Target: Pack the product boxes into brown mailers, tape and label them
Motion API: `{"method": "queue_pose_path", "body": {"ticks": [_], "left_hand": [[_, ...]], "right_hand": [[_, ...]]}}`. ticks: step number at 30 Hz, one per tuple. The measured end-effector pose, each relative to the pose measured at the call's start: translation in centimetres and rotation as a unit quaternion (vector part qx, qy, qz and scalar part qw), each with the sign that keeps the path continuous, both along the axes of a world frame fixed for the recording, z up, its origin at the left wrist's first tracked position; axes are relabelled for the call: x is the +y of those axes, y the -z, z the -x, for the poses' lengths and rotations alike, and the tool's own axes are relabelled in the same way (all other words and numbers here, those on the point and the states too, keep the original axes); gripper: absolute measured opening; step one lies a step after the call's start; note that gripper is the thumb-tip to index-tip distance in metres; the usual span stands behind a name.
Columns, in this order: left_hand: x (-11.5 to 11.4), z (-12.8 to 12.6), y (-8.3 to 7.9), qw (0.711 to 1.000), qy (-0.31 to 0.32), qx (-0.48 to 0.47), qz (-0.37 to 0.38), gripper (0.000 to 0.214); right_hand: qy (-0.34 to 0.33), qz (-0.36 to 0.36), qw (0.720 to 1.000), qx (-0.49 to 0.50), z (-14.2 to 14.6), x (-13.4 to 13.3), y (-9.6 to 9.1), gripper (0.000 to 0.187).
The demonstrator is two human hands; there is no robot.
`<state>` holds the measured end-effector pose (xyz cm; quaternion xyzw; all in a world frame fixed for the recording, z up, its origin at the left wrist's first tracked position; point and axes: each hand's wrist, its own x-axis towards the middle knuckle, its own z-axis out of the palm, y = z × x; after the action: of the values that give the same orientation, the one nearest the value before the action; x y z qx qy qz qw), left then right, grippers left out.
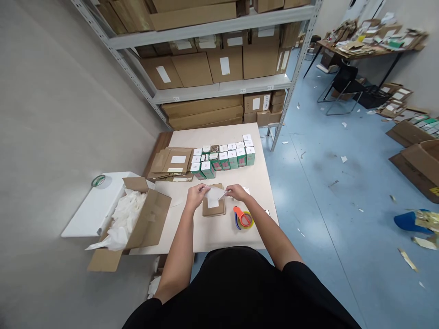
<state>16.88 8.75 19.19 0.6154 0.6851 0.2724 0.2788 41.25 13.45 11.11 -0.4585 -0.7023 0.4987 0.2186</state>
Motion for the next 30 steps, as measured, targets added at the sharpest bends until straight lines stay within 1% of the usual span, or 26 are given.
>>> {"method": "queue_pose_path", "body": {"ticks": [3,6,9,11,13,15,16,17,19,21,22,25,28,30], "left_hand": [[-0.2,1.0,-0.2,0.998,-0.049,-0.029,-0.034,0.025],[0.0,2.6,-0.7,0.989,-0.107,-0.061,-0.082,0.024],[0.4,3.5,-0.8,0.986,-0.112,-0.074,-0.102,0.02],[0.5,3.2,-0.2,0.98,-0.134,-0.091,-0.112,0.02],[0.2,2.3,0.9,0.969,-0.179,-0.133,-0.103,0.021],[-0.4,1.0,2.2,0.953,-0.216,-0.202,-0.067,0.022],[-0.7,0.3,2.7,0.943,-0.224,-0.243,-0.044,0.023],[-1.0,-0.4,3.2,0.933,-0.223,-0.284,-0.021,0.024],[-1.6,-1.8,4.0,0.912,-0.211,-0.35,0.029,0.026],[-1.9,-3.0,4.4,0.898,-0.196,-0.387,0.076,0.03],[-1.9,-3.5,4.5,0.895,-0.189,-0.393,0.093,0.033],[-1.9,-4.9,4.5,0.901,-0.166,-0.387,0.105,0.039],[-1.9,-5.6,4.4,0.906,-0.147,-0.386,0.088,0.042],[-1.9,-5.8,4.1,0.911,-0.134,-0.382,0.082,0.045]], "right_hand": [[0.019,0.002,0.999,0.03,-1.5,0.1,0.0,0.013],[0.077,0.017,0.996,0.042,-3.7,0.3,0.4,0.01],[0.14,0.021,0.989,0.047,-5.2,0.3,1.1,0.011],[0.155,0.013,0.987,0.05,-5.5,0.1,1.6,0.022],[0.152,0.022,0.987,0.035,-5.3,-0.4,1.7,0.042],[0.151,0.034,0.988,0.013,-4.9,-1.1,1.5,0.06],[0.154,0.034,0.987,0.008,-4.6,-1.5,1.3,0.064],[0.162,0.026,0.986,0.007,-4.4,-1.9,1.0,0.065],[0.191,-0.002,0.982,0.015,-3.7,-2.8,0.3,0.06],[0.214,-0.014,0.976,0.031,-3.0,-3.7,-0.4,0.051],[0.218,-0.011,0.975,0.047,-2.6,-4.1,-0.7,0.045],[0.201,0.02,0.972,0.118,-1.4,-5.3,-1.7,0.033],[0.189,0.055,0.965,0.174,-0.5,-6.3,-2.6,0.034],[0.199,0.071,0.958,0.194,-0.1,-6.7,-3.1,0.034]]}}
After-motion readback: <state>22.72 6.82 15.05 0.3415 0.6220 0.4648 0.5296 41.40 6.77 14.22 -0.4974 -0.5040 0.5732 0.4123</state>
